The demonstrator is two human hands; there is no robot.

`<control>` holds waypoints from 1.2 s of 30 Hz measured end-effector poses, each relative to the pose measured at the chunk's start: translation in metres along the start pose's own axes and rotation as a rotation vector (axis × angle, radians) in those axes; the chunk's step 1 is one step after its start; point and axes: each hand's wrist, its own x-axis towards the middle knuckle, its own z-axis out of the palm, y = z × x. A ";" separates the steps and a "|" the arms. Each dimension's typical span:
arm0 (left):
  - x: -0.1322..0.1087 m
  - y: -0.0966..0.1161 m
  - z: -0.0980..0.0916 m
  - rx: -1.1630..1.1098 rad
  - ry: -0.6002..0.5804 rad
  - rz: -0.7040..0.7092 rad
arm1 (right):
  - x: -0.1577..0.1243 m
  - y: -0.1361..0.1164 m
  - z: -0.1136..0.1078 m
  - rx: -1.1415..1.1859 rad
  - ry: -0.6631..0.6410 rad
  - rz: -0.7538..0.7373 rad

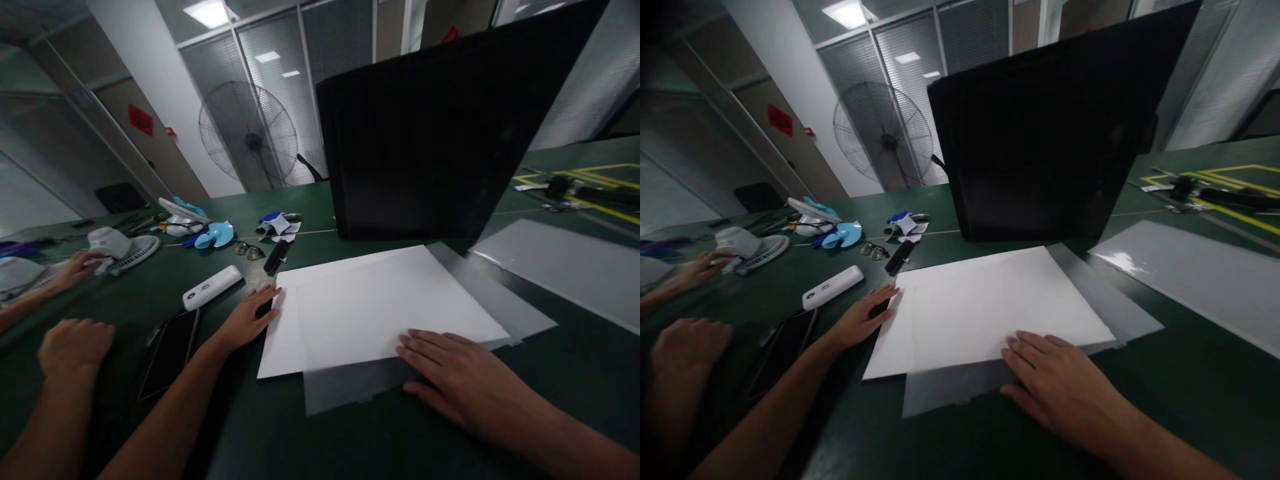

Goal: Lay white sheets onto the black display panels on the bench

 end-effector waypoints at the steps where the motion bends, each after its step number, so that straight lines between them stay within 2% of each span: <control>1: 0.000 0.000 0.000 -0.002 -0.007 -0.004 | 0.001 -0.003 0.001 0.015 -0.007 -0.001; 7: -0.001 0.005 -0.004 -0.049 -0.023 -0.024 | 0.008 -0.013 0.000 0.156 -0.060 0.022; 11: -0.003 0.014 -0.003 -0.072 -0.033 -0.014 | 0.013 -0.010 -0.005 0.277 -0.150 -0.035; 15: -0.003 0.019 -0.001 -0.035 -0.049 -0.034 | 0.015 -0.005 -0.009 0.353 -0.179 -0.050; 18: -0.002 0.017 -0.001 -0.032 -0.049 -0.050 | 0.015 0.000 -0.009 0.321 -0.168 -0.065; 21: -0.002 0.012 -0.002 -0.038 -0.042 -0.057 | 0.012 0.011 -0.005 0.182 -0.080 -0.011; 23: -0.002 0.009 -0.002 -0.030 -0.039 -0.052 | 0.006 0.028 0.000 0.060 0.003 0.065; 25: -0.003 0.006 -0.002 -0.019 -0.026 -0.036 | -0.006 0.059 0.004 -0.063 0.078 0.178; 28: -0.002 0.004 -0.003 -0.005 -0.009 -0.015 | -0.037 0.124 0.009 -0.238 0.160 0.423; 30: -0.002 0.003 -0.003 0.000 -0.008 -0.023 | -0.063 0.168 0.009 -0.320 0.166 0.630; 33: -0.001 0.000 -0.002 0.000 -0.009 -0.038 | -0.095 0.213 0.007 -0.336 0.051 0.959; 35: 0.000 -0.001 -0.001 0.000 -0.009 -0.032 | -0.106 0.224 0.004 -0.282 -0.074 1.109; 36: 0.001 -0.002 -0.001 0.008 -0.008 -0.034 | -0.108 0.224 0.001 -0.256 -0.126 1.134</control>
